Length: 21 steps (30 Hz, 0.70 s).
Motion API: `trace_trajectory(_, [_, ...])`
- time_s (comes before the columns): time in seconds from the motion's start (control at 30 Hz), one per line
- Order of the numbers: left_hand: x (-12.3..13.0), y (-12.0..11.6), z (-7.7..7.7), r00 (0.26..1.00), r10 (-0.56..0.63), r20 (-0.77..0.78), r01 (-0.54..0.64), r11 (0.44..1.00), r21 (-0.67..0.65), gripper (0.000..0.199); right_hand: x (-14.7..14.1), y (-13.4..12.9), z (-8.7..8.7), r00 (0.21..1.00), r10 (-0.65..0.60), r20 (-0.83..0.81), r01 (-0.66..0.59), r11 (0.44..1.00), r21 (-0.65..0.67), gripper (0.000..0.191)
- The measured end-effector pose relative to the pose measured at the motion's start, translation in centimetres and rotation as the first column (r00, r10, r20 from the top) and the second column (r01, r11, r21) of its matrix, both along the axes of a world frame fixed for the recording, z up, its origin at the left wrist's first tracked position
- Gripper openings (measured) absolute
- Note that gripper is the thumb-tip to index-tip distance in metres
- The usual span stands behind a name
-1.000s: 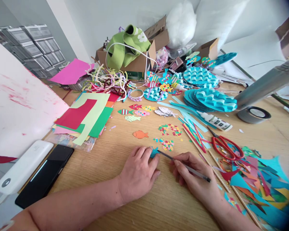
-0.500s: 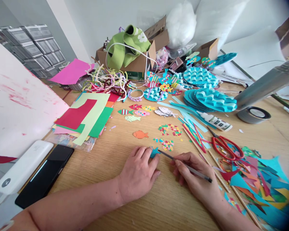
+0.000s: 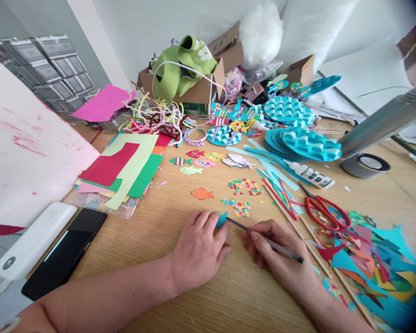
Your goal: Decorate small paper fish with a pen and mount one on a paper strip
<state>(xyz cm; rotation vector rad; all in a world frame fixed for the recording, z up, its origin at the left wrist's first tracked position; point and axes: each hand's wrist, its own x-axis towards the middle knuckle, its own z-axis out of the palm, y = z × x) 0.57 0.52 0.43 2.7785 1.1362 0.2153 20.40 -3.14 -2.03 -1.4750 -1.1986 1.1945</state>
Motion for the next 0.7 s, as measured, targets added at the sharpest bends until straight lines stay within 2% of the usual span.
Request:
trace_trajectory(0.4, [-0.05,-0.02,0.05,1.000,0.000,0.004,0.000,1.000,0.005,0.040,-0.11,-0.10,0.40,0.999,-0.034,0.011,0.034,0.999,0.014,0.029])
trace_trajectory(0.7, [-0.06,0.03,0.02,1.000,-0.006,0.007,0.006,1.000,-0.003,0.039,0.01,0.01,0.24,1.000,0.011,0.004,-0.011,1.000,0.011,0.029])
